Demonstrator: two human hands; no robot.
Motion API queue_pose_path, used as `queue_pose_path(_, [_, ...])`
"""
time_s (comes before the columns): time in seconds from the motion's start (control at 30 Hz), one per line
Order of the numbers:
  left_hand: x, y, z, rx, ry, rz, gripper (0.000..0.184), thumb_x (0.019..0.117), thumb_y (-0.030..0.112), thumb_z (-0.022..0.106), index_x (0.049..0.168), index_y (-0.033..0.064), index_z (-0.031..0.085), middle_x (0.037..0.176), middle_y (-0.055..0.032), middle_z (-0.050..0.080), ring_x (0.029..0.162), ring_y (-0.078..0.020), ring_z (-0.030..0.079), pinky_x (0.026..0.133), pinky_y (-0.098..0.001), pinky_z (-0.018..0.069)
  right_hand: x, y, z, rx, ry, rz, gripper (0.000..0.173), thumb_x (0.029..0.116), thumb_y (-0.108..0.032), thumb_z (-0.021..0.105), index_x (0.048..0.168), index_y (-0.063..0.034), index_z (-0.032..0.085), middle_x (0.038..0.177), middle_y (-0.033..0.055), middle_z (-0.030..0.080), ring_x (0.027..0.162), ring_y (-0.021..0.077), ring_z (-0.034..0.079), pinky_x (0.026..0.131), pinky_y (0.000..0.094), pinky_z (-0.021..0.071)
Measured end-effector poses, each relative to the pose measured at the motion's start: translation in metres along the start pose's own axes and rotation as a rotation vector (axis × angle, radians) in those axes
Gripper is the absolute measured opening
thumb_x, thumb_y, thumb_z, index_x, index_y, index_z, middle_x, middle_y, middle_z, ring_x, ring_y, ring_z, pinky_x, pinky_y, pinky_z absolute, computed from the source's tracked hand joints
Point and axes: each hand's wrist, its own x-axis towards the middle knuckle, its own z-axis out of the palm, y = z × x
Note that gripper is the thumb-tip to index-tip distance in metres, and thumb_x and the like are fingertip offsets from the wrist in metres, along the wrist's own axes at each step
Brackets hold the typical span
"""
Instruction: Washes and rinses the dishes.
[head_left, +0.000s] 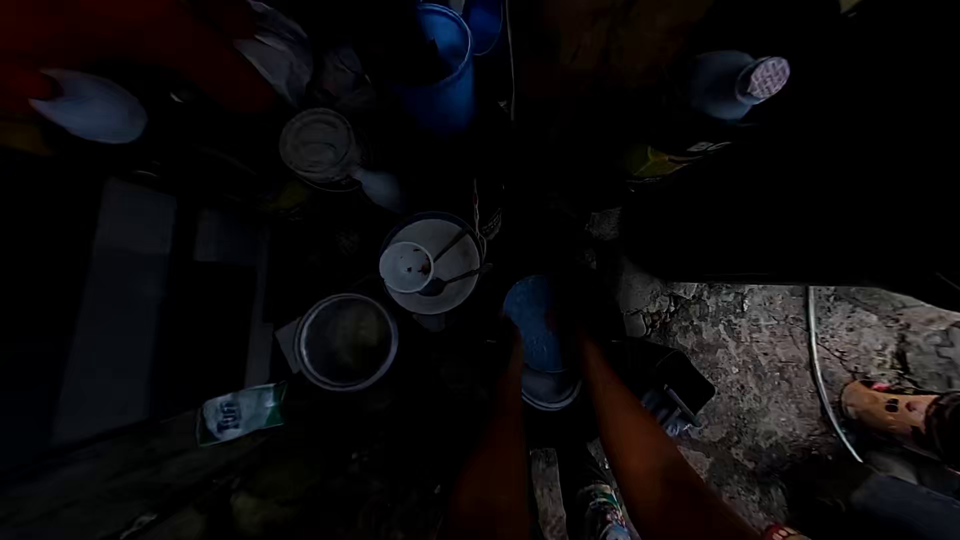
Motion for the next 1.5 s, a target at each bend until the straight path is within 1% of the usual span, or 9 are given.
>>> queue_pose_path(0.13, [0.006,-0.012,0.013,-0.258,0.042,0.098,0.044,0.1115,0.015,0.039,0.153,0.0018,0.047,0.159,-0.0163,0.045,0.150,-0.0259,0.039,0.125,-0.0420,0.0288,-0.018,-0.016,0.026,-0.074,0.221,-0.165,0.049,0.1147,-0.026,0.031,0.151,0.0048,0.043,0.152,0.0257,0.048,0.141,0.0323,0.048,0.117,0.0464,0.0391])
queue_pose_path(0.3, [0.011,0.000,0.012,-0.593,-0.009,-0.086,0.047,0.1138,0.018,0.034,0.151,-0.0103,0.039,0.158,-0.0287,0.039,0.150,-0.0350,0.035,0.125,-0.0457,0.0258,-0.003,-0.021,0.015,-0.124,-0.456,0.028,0.043,0.1111,-0.026,0.044,0.137,0.0068,0.053,0.117,0.0200,0.068,0.097,0.0233,0.070,0.088,0.0384,0.0586])
queue_pose_path(0.4, [0.011,0.000,0.009,-0.461,0.068,-0.036,0.042,0.1117,0.009,0.037,0.146,-0.0137,0.045,0.152,-0.0320,0.046,0.146,-0.0373,0.042,0.123,-0.0432,0.0285,-0.013,-0.012,0.010,-0.102,-0.011,0.039,0.036,0.1097,-0.024,0.047,0.115,0.0076,0.065,0.090,0.0162,0.070,0.075,0.0201,0.068,0.071,0.0353,0.0578])
queue_pose_path(0.5, [0.010,-0.004,0.009,-0.572,0.051,-0.063,0.041,0.1101,0.006,0.040,0.147,-0.0101,0.045,0.152,-0.0293,0.046,0.144,-0.0346,0.043,0.121,-0.0431,0.0320,-0.003,-0.006,0.015,-0.388,0.375,-0.241,0.038,0.1070,-0.014,0.049,0.136,0.0083,0.060,0.130,0.0285,0.065,0.124,0.0378,0.063,0.109,0.0509,0.0471])
queue_pose_path(0.67, [0.013,0.003,0.010,-0.809,0.032,-0.188,0.042,0.1080,0.006,0.048,0.147,-0.0073,0.045,0.147,-0.0280,0.049,0.132,-0.0319,0.051,0.109,-0.0435,0.0435,0.014,0.024,0.058,-0.954,-0.110,-0.766,0.061,0.1070,-0.033,0.046,0.155,0.0040,0.040,0.165,0.0250,0.032,0.156,0.0406,0.025,0.128,0.0589,0.0136])
queue_pose_path(1.03, [0.010,0.007,0.008,-0.664,0.019,-0.253,0.040,0.1115,0.015,0.043,0.142,-0.0112,0.047,0.144,-0.0312,0.051,0.133,-0.0353,0.050,0.111,-0.0465,0.0407,0.014,0.043,0.043,-1.086,-0.130,-0.864,0.059,0.1087,-0.035,0.035,0.158,-0.0038,0.040,0.165,0.0164,0.037,0.156,0.0331,0.029,0.127,0.0594,0.0155])
queue_pose_path(1.17, [0.009,0.012,0.003,-0.705,0.027,-0.288,0.040,0.1116,0.016,0.044,0.143,-0.0095,0.049,0.149,-0.0280,0.047,0.139,-0.0337,0.045,0.116,-0.0463,0.0351,0.006,0.015,0.054,-0.977,0.126,-0.410,0.056,0.1117,-0.031,0.028,0.152,0.0035,0.045,0.160,0.0236,0.041,0.151,0.0382,0.037,0.124,0.0558,0.0276])
queue_pose_path(1.33, [0.008,0.011,0.000,-0.641,-0.043,-0.357,0.052,0.1154,0.028,0.028,0.153,-0.0066,0.038,0.159,-0.0275,0.037,0.148,-0.0352,0.036,0.121,-0.0498,0.0293,0.011,0.048,0.052,-1.037,-0.172,-0.968,0.053,0.1086,-0.029,0.039,0.154,-0.0028,0.047,0.162,0.0174,0.042,0.153,0.0346,0.034,0.126,0.0602,0.0187])
queue_pose_path(1.5, [0.007,0.006,0.003,-0.681,-0.013,-0.313,0.048,0.1141,0.024,0.036,0.151,-0.0064,0.041,0.160,-0.0256,0.036,0.151,-0.0329,0.032,0.123,-0.0494,0.0263,0.009,0.020,0.050,-0.964,0.211,-0.340,0.058,0.1109,-0.033,0.029,0.156,0.0031,0.038,0.167,0.0242,0.027,0.158,0.0383,0.020,0.127,0.0584,0.0121])
